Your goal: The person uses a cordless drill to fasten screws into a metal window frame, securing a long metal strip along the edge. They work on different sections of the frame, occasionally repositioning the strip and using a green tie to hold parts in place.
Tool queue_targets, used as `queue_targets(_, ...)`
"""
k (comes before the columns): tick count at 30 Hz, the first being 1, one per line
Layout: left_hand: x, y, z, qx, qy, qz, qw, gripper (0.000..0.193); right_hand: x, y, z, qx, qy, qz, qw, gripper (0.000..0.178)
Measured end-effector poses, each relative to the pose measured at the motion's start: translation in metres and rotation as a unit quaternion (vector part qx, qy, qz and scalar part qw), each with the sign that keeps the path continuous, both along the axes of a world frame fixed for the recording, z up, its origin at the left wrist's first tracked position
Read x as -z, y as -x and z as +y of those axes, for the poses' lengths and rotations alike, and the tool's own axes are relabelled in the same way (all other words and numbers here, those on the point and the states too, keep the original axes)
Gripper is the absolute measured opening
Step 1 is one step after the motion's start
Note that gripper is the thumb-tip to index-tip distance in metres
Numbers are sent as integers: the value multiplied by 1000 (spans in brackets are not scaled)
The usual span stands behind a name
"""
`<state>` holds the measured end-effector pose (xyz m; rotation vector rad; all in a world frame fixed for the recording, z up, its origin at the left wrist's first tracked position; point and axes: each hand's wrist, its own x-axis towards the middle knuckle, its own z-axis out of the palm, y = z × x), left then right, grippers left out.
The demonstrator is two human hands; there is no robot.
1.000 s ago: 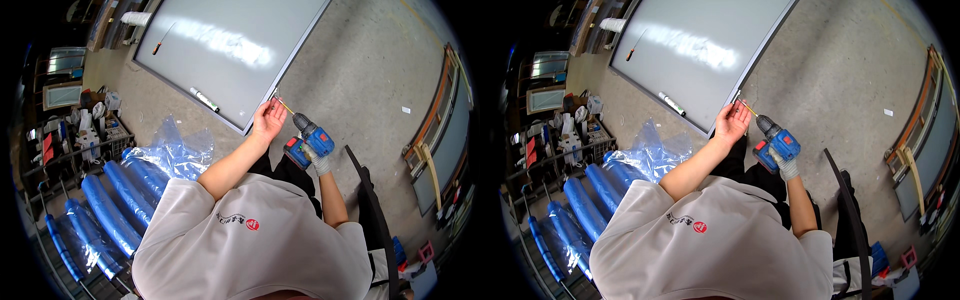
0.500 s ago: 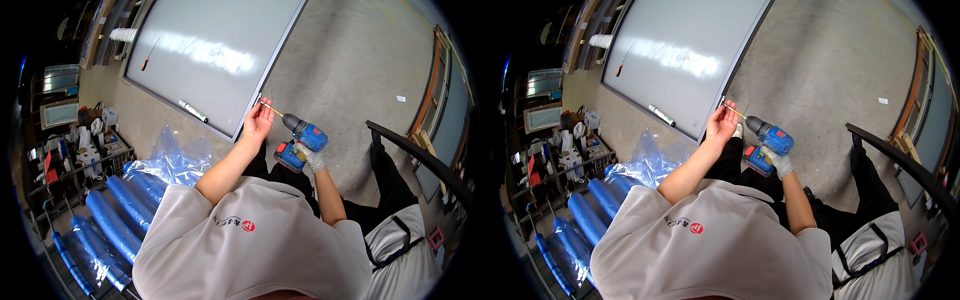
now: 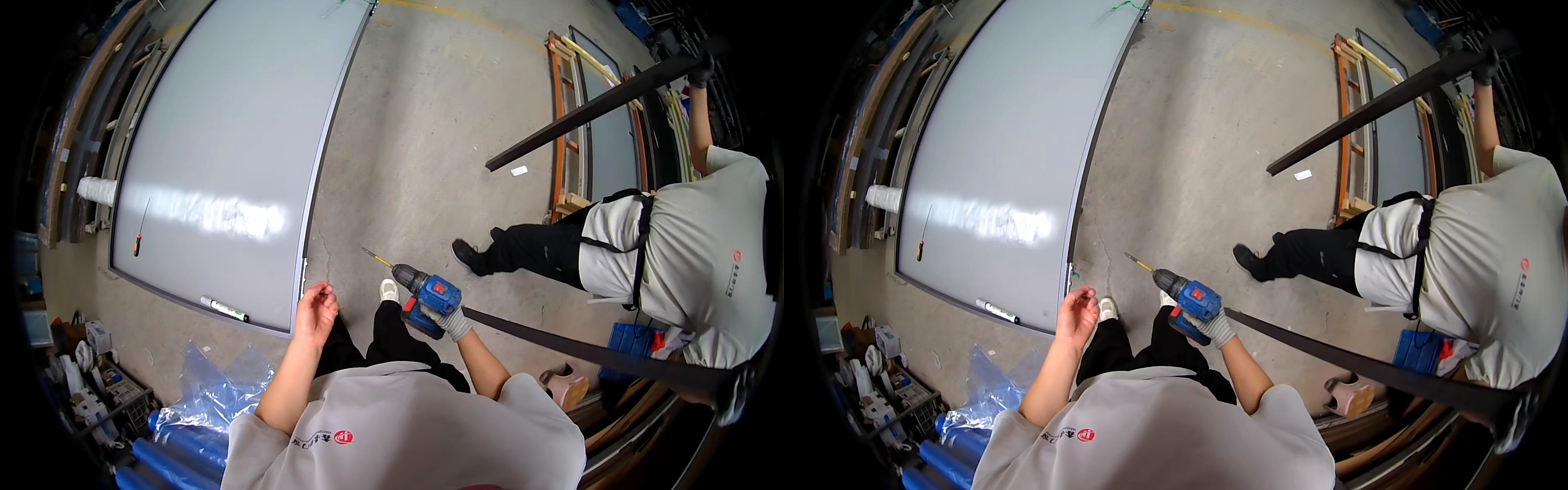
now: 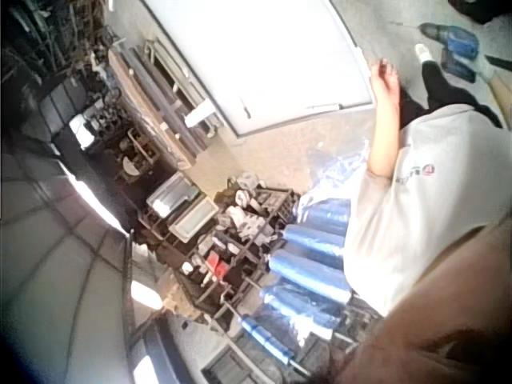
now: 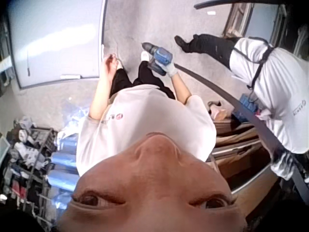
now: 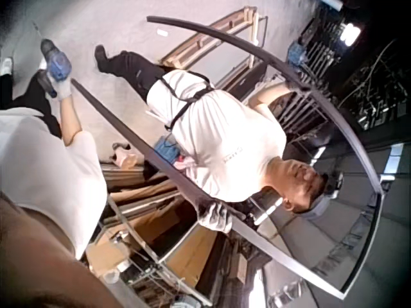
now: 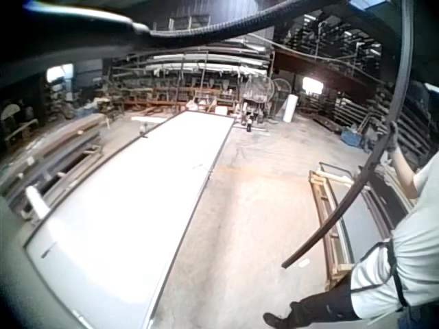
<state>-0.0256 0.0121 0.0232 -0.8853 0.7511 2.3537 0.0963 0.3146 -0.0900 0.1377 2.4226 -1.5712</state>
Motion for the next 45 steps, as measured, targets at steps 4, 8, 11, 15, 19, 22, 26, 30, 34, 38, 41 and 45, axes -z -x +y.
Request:
queue_targets(4, -28, 21, -32, 51, 390, 172, 903, 6, -9, 11, 19, -41, -163, 80, 983, 38)
queue_targets(8, -3, 36, -66, 97, 728, 302, 608, 11, -22, 4, 35, 10, -144, 25, 989, 30)
queue_targets(11, 0, 29, -68, 115, 767, 304, 553, 19, -17, -1, 48, 35, -109, 28, 993, 28)
queue_targets(15, -6, 19, -61, 137, 779, 247, 559, 20, 19, 13, 71, 6, -117, 114, 987, 9)
queue_targets(19, -6, 4, -55, 154, 796, 221, 543, 19, -29, 32, 70, 0, -80, 65, 995, 8)
queue_targets(22, -15, 6, -45, 185, 807, 216, 517, 17, 9, 38, 104, 3, -92, 52, 994, 17)
queue_targets(26, -30, 25, -36, 241, 832, 215, 452, 16, -16, 60, 111, -88, -228, 82, 966, 18)
queue_targets(30, -46, 66, -21, 232, 837, 229, 439, 17, -20, 75, 122, -22, -155, 95, 983, 13)
queue_targets(34, -47, 122, -1, 192, 804, 301, 476, 12, -63, 117, 119, -80, -292, 216, 928, 10)
queue_targets(38, -45, 201, 41, 137, 757, 387, 508, 11, -71, 147, 132, -43, -281, 172, 943, 11)
queue_targets(41, -40, 262, 66, 142, 720, 424, 531, 13, -68, 169, 151, -27, -306, 133, 942, 13)
queue_targets(45, -33, 342, 97, 152, 674, 424, 585, 24, -79, 214, 172, -18, -339, 97, 935, 15)
